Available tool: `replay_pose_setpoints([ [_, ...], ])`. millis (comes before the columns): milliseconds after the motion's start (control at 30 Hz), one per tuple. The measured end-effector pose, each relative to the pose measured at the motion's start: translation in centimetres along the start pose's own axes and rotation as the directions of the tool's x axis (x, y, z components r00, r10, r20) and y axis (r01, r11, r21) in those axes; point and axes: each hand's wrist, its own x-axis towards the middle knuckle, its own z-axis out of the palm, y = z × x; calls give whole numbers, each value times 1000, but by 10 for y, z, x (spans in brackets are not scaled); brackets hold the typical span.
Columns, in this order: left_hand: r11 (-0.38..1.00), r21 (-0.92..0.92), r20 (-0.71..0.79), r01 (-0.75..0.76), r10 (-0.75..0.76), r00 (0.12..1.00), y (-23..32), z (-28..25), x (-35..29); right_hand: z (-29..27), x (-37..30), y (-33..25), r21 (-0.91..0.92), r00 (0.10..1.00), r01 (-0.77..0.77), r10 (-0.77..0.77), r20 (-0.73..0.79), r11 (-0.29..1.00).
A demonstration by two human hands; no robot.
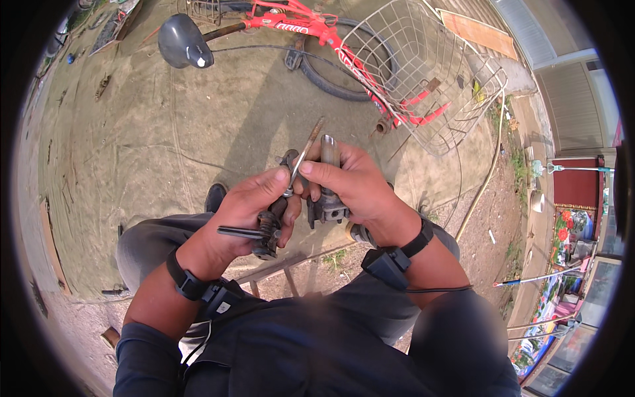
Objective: The person disassembles a bicycle brake cable assembly, removing the cable and housing from the brake lever. They then detach the front basket from the bicycle frame and place it on the ground before walking into a nearby room.
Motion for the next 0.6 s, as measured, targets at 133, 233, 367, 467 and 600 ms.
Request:
replay_pose_setpoints([
  [133,997,19,10,72,-72,997,2,-3,-1,-4,-2,1,52,1000,-4,3,12,999],
  [233,998,12,-25,59,-59,998,0,-5,-1,-7,-2,-2,85,1000,17,-16,-12,996],
  [367,997,-61,-123,40,-48,991,-2,-12,1,-9,-4,-8,33,999,37,-37,1,999],
  [467,980,-199,-135,6,-33,990,-1,-22,4,-9,-6,-12,49,999,35,-35,-16,998],
  [600,956,-279,-162,-91,47,986,1,-31,5,-13,-10,-19,39,1000,0,-1,28,999],
])
